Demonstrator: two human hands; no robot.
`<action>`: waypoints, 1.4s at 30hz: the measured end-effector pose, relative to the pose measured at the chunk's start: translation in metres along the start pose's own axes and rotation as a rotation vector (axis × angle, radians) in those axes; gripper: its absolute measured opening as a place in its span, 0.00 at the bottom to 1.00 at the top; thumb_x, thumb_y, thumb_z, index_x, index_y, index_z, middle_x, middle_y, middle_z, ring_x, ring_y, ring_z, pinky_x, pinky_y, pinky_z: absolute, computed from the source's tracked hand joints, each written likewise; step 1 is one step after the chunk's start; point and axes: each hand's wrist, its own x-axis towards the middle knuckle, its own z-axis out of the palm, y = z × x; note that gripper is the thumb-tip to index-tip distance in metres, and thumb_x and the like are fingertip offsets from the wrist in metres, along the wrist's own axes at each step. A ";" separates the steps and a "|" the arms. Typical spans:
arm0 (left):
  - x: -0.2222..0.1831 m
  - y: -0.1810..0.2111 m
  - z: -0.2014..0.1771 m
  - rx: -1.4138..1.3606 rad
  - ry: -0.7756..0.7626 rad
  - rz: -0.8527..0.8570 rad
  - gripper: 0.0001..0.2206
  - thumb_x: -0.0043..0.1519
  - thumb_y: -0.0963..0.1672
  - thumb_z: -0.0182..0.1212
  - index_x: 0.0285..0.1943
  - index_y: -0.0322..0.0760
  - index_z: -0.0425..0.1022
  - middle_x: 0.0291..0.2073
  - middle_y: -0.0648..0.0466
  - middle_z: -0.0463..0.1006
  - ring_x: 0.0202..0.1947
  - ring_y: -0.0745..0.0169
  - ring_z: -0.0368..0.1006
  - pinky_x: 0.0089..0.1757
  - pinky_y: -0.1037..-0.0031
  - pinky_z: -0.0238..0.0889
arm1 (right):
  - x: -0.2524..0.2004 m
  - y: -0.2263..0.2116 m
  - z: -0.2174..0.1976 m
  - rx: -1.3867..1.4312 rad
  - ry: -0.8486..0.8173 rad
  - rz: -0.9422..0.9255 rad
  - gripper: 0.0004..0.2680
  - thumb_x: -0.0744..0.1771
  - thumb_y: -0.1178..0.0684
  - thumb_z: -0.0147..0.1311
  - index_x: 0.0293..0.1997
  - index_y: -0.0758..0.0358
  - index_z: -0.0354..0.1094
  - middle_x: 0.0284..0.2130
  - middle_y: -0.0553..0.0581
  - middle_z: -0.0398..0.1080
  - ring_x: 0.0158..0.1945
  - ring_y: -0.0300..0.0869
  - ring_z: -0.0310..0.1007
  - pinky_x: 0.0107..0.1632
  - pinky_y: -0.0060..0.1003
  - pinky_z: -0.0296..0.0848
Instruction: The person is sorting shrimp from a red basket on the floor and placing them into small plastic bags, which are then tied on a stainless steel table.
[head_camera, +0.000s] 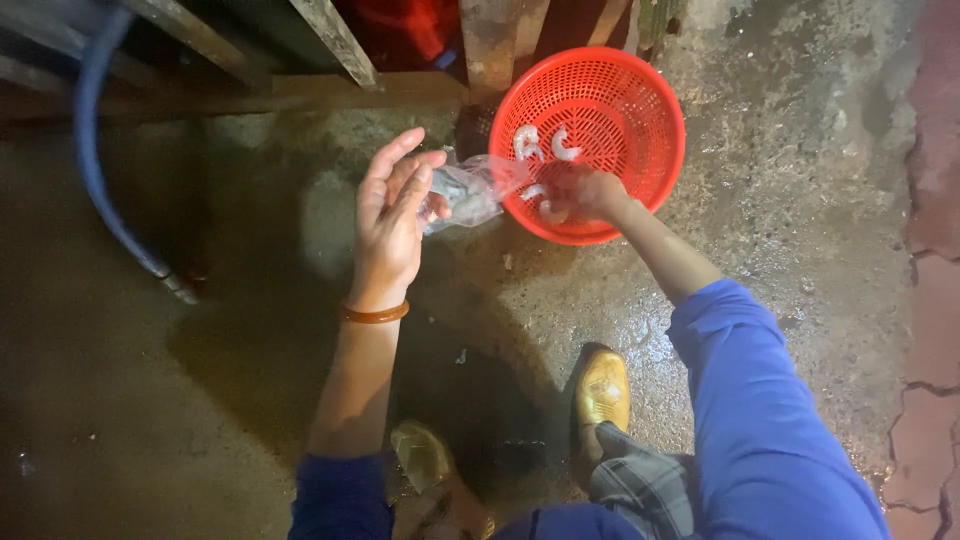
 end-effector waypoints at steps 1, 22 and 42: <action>0.001 -0.002 0.000 -0.002 -0.001 0.000 0.18 0.69 0.41 0.59 0.69 0.34 0.67 0.49 0.43 0.80 0.25 0.66 0.75 0.30 0.80 0.72 | 0.012 0.015 0.035 -0.002 0.000 0.002 0.12 0.65 0.45 0.41 0.38 0.46 0.77 0.33 0.49 0.78 0.39 0.48 0.82 0.35 0.46 0.79; 0.002 -0.012 0.006 0.036 -0.025 -0.012 0.19 0.69 0.44 0.61 0.68 0.37 0.68 0.50 0.40 0.78 0.23 0.65 0.77 0.28 0.84 0.66 | 0.018 -0.014 -0.140 1.216 0.243 -0.346 0.13 0.65 0.62 0.60 0.56 0.59 0.75 0.41 0.62 0.77 0.42 0.44 0.80 0.43 0.43 0.79; 0.001 0.014 0.001 0.052 0.049 -0.089 0.20 0.66 0.43 0.60 0.68 0.34 0.67 0.52 0.43 0.77 0.31 0.72 0.70 0.33 0.82 0.68 | 0.092 -0.029 0.024 -0.906 1.143 0.314 0.13 0.68 0.58 0.39 0.27 0.65 0.72 0.21 0.69 0.69 0.26 0.59 0.73 0.30 0.54 0.76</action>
